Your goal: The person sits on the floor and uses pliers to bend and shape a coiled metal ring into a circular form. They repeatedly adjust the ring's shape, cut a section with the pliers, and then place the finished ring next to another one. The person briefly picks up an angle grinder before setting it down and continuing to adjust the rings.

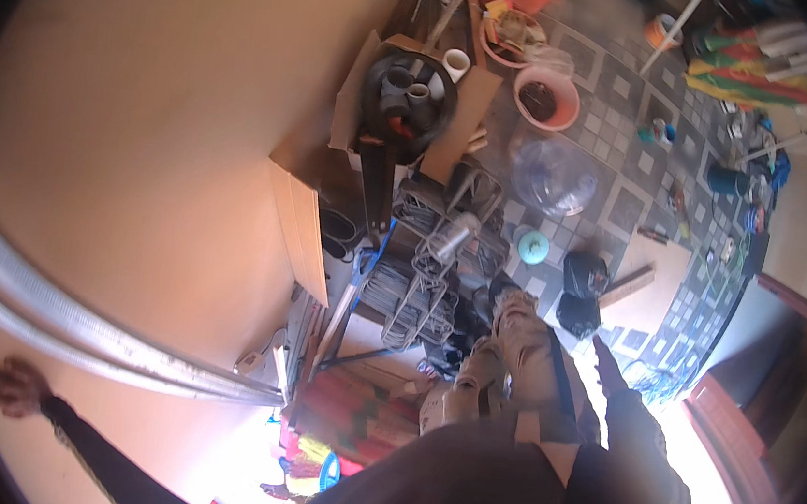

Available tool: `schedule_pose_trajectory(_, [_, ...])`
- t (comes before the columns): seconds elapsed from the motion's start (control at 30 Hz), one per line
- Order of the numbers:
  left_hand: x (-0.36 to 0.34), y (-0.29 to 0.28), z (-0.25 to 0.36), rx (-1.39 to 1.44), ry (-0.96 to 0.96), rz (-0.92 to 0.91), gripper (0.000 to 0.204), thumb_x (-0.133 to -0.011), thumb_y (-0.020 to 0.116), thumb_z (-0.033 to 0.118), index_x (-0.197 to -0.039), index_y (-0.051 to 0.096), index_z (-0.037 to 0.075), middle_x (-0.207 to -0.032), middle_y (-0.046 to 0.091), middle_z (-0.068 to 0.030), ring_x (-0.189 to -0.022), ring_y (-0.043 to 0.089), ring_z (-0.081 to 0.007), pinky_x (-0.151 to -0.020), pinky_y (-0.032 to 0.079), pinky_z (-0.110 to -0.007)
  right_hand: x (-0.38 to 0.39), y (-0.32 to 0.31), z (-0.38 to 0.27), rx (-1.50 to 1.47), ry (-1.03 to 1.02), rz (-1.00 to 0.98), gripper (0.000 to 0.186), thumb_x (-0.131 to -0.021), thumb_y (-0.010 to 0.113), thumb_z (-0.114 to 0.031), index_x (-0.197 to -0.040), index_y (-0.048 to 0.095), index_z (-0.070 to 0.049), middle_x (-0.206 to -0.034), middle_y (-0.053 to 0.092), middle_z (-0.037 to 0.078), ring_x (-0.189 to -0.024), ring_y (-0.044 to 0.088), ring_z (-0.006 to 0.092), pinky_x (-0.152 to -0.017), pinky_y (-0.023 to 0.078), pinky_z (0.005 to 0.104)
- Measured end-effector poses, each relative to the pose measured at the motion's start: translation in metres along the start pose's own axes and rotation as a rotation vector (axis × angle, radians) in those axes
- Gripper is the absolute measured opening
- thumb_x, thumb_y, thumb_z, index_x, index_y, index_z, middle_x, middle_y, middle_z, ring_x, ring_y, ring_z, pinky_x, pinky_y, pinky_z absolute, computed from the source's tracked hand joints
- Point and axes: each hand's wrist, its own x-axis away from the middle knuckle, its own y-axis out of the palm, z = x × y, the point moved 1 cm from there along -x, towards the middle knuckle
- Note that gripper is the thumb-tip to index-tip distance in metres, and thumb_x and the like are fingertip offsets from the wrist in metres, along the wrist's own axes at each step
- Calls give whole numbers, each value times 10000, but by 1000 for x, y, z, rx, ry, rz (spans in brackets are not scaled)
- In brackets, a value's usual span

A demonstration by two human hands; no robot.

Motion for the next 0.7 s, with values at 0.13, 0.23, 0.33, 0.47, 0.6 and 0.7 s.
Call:
schedule_pose_trajectory(0.13, [2,-8,-13,90,-83,-68,614,-1026,499,629,-1554,487,315,-1496,526,-104,-1403,482,-323,-1082,438,-616,31,-39,141,-53,-48,-45,588,-1010,625,-479,-1458,555,-104,-1407,605,77,-1308,553,230,-1070,436,384])
schedule_pose_trajectory(0.23, [-12,-20,-32,321,59,-168,604,-1055,464,599,-1593,410,330,-1543,475,-109,-1373,524,-316,-1049,506,-537,22,-41,212,-133,-145,-77,572,-1010,624,-477,-1441,563,-105,-1383,613,73,-1282,563,224,-1052,444,381])
schedule_pose_trajectory(0.33, [-34,-40,-38,0,35,-702,582,-1035,359,701,-1570,388,473,-1642,344,89,-1417,488,-279,-1034,475,-638,9,-41,271,-248,-170,-98,556,-1010,623,-475,-1423,572,-107,-1358,622,69,-1257,572,219,-1034,452,378])
schedule_pose_trajectory(0.47, [-96,-101,2,328,-60,-449,564,-1043,401,672,-1509,521,378,-1588,447,-21,-1437,473,-277,-1119,350,-675,-5,-44,327,-337,-143,-122,535,-1009,622,-471,-1400,584,-109,-1326,633,63,-1224,584,211,-1009,463,374])
schedule_pose_trajectory(0.6, [-147,-246,79,824,45,-67,447,-1064,580,436,-1397,646,147,-1417,586,-183,-1333,552,-350,-1080,495,-504,-24,-36,360,-360,-118,-170,514,-1009,621,-468,-1377,596,-111,-1293,644,58,-1190,597,204,-985,474,371])
schedule_pose_trajectory(0.7, [-161,-371,161,1087,149,-45,378,-1080,582,325,-1346,669,71,-1386,599,-206,-1298,565,-369,-1065,504,-508,-41,-34,383,-365,-120,-215,499,-1009,620,-466,-1360,605,-112,-1269,652,53,-1165,606,198,-966,483,368])
